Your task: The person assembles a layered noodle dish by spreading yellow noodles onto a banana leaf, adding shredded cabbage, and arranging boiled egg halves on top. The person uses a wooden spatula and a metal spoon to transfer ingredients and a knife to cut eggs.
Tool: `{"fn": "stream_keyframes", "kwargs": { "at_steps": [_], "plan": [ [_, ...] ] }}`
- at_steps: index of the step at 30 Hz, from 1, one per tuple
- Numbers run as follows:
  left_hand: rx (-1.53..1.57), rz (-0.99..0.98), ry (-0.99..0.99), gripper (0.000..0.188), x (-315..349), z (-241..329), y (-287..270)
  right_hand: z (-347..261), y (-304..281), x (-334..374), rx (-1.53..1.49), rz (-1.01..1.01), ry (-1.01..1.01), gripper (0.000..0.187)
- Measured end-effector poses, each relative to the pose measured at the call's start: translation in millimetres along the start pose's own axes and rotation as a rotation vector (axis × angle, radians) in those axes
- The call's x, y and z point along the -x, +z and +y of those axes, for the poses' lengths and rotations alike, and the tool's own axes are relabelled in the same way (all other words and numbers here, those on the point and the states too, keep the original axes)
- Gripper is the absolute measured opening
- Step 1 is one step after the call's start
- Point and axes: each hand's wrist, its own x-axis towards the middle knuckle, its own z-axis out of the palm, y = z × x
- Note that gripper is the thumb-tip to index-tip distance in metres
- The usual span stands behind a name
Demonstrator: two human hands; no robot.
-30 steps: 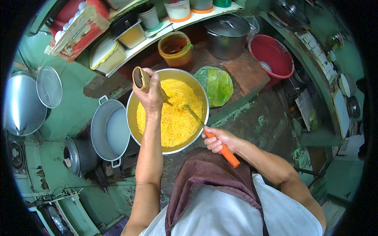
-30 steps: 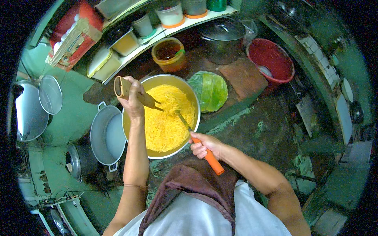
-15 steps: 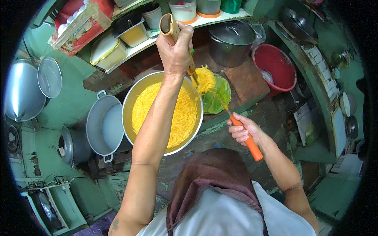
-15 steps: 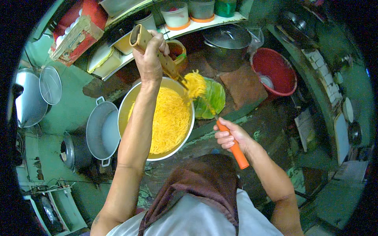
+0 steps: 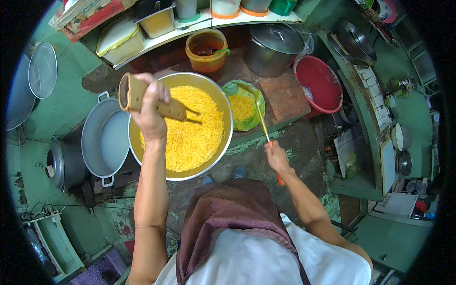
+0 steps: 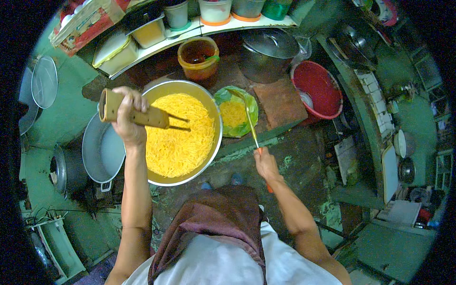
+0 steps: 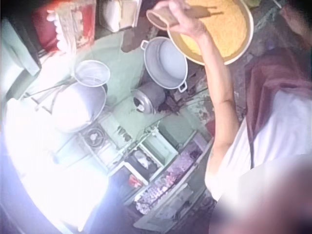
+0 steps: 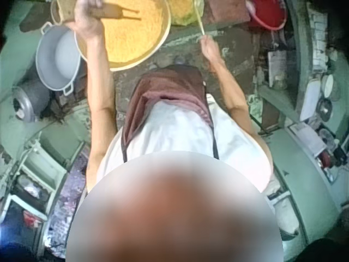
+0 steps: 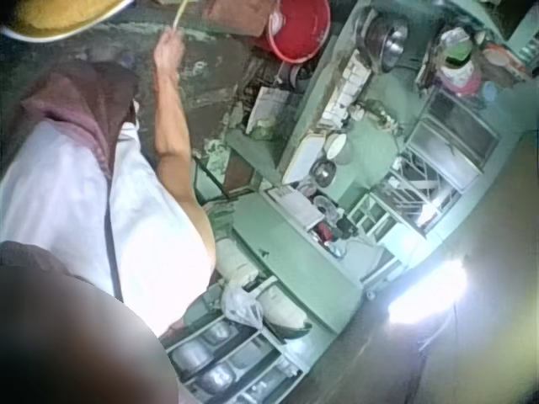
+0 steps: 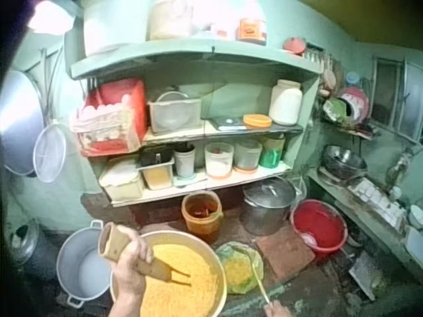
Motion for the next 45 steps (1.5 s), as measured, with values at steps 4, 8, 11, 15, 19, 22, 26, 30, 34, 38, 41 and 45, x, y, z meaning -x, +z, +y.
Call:
{"fn": "stream_keyframes", "kwargs": {
  "at_steps": [4,8,11,15,19,22,26,30,34,38,41,45],
  "plan": [
    [-0.145,0.053,0.027,0.017,27,-3,-50,-46,-38,26,0.014,-0.157,-0.201,0.041],
    [-0.131,0.133,0.072,0.017,43,-49,-86,-105,-15,11,0.142,-0.178,-0.295,0.039],
    [-0.256,0.146,0.113,0.016,39,-94,-103,-128,20,-4,-0.034,-0.307,0.049,0.038],
    [-0.208,0.233,0.027,0.014,44,-126,-111,-131,55,2,-0.534,-0.708,0.380,0.034],
    [-0.201,0.251,0.025,0.015,54,-115,-110,-125,61,25,-0.827,-0.859,0.505,0.032],
    [-0.197,0.210,0.009,0.017,56,-92,-105,-124,58,41,-1.067,-0.984,0.536,0.032],
    [-0.235,0.144,-0.007,0.017,49,-63,-89,-124,52,58,-1.249,-1.092,0.566,0.032],
    [-0.301,0.073,-0.065,0.013,37,-42,-67,-123,43,67,-1.416,-1.162,0.604,0.031],
    [-0.425,-0.012,-0.050,0.013,18,-32,-35,-121,25,66,-1.548,-1.281,0.671,0.031],
    [-0.410,-0.091,-0.069,0.009,-2,-30,9,-116,2,60,-1.619,-1.365,0.681,0.031],
    [-0.456,-0.198,-0.061,0.011,-22,-32,44,-109,-20,53,-1.684,-1.386,0.635,0.032],
    [-0.328,-0.212,0.019,0.007,-43,-45,98,-97,-62,36,-1.727,-1.374,0.567,0.033]
  ]
}}
